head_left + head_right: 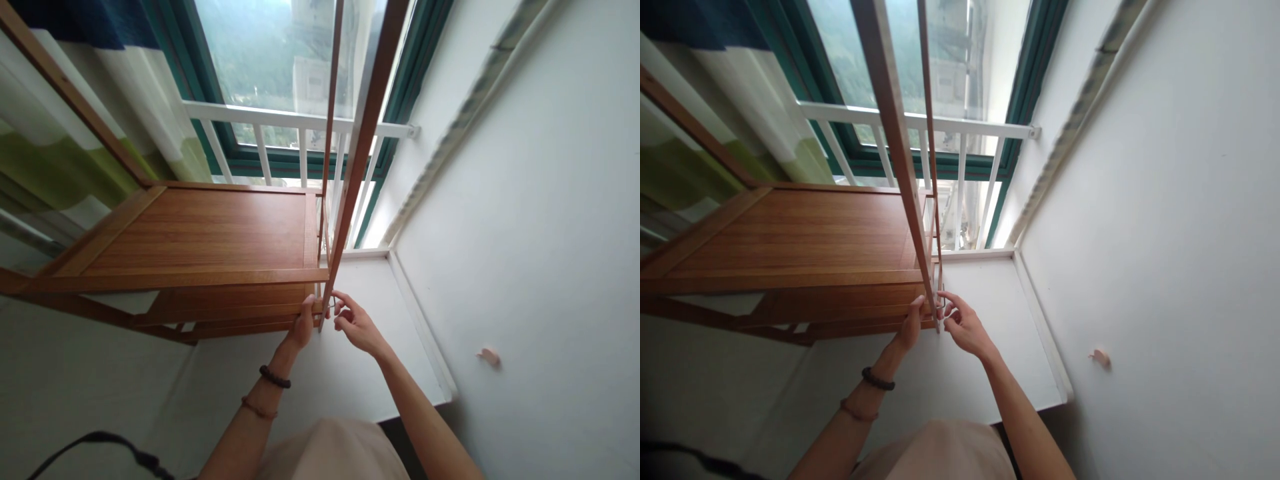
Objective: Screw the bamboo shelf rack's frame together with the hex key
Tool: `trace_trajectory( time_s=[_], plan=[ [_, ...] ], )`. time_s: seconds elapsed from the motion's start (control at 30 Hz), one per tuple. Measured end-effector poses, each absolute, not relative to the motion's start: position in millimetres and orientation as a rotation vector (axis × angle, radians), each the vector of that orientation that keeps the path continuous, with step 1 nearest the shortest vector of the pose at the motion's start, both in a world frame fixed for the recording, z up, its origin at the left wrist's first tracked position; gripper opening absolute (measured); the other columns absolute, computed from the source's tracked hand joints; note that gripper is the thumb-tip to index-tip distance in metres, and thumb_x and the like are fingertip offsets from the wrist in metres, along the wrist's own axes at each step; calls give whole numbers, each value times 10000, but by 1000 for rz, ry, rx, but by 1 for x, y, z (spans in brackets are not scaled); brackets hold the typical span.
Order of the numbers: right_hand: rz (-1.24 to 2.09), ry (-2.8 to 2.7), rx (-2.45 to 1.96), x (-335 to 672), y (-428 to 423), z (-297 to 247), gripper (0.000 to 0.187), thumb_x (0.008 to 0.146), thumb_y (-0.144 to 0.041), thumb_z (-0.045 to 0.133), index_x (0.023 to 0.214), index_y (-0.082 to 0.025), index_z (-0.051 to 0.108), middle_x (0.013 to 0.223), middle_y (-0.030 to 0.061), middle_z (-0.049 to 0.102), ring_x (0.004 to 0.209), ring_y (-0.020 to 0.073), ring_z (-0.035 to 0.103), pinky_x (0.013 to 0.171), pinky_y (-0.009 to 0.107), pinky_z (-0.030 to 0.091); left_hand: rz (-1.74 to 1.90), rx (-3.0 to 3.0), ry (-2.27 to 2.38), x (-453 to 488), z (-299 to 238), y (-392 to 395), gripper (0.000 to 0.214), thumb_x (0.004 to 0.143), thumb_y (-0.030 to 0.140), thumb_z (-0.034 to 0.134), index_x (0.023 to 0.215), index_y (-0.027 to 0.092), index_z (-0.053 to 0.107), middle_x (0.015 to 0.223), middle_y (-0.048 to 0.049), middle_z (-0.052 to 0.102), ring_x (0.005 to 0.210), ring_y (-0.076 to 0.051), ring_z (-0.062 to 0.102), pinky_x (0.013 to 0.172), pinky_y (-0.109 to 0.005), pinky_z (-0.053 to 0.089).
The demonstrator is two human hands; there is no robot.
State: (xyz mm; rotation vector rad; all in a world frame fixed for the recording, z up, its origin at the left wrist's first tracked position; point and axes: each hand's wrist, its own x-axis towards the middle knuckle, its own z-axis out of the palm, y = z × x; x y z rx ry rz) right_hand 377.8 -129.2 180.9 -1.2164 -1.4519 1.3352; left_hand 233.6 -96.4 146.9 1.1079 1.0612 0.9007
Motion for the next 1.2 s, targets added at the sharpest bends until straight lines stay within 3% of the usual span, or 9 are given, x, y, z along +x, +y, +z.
trace_trajectory(
  time_s=[0.17,0.23,0.4,0.53,0.63,0.77,0.97,1.13,1.2],
  plan=[
    [1366,-1620,-1348,388,-144,168,578,692,-57,420,1224,-283,425,775,-36,470,550,49,472,575,218,424,952,1104,1005,234,146,-98,520,842,492,186,635,168,536,589,-11,549,605,-161,514,641,-297,421],
    [1393,-1610,-1362,395,-157,172,489,704,-77,446,1157,-251,500,767,-30,459,581,55,474,588,217,422,946,1081,1009,235,146,-98,526,837,501,181,648,164,538,587,-15,548,600,-165,513,625,-301,424],
    [1655,-1446,-1104,396,-165,189,605,718,-77,445,1273,-312,402,818,-27,419,609,44,489,630,225,436,942,1067,1015,235,145,-96,518,832,497,190,636,166,537,586,-16,550,604,-165,514,660,-308,430],
    [1473,-1466,-1198,383,-142,180,685,712,-64,420,1324,-348,301,859,-26,426,586,30,477,634,219,444,938,1064,1026,235,146,-97,517,829,495,203,632,164,550,581,-18,560,589,-165,518,639,-306,433],
    [1353,-1583,-1366,380,-134,166,685,702,-58,415,1329,-304,294,841,-23,464,553,33,466,588,206,436,934,1066,1033,235,148,-99,529,832,498,188,603,167,532,535,-10,540,549,-161,508,618,-306,430],
    [1462,-1673,-1366,390,-154,166,632,718,-66,404,1307,-285,338,821,-24,496,564,44,489,582,210,440,961,1122,1024,234,150,-99,529,846,472,176,609,166,536,602,-18,580,628,-165,537,694,-304,422],
    [1579,-1611,-1181,396,-169,197,640,728,-70,419,1314,-315,345,833,-28,464,619,45,496,652,227,450,947,1120,1013,233,150,-99,511,853,440,176,599,171,527,561,-9,555,576,-154,507,639,-291,414],
    [1306,-1617,-1300,381,-137,179,720,714,-39,377,1358,-328,233,848,-27,461,575,34,476,629,214,445,931,1108,1031,234,150,-99,516,849,462,176,565,178,500,516,7,512,513,-141,462,582,-280,392],
    [1218,-1696,-1378,378,-132,167,722,691,-22,381,1350,-295,268,825,-26,477,545,32,448,611,206,433,931,1105,1055,234,149,-100,522,845,465,169,553,179,493,482,10,487,474,-137,437,557,-279,383]
  ],
)
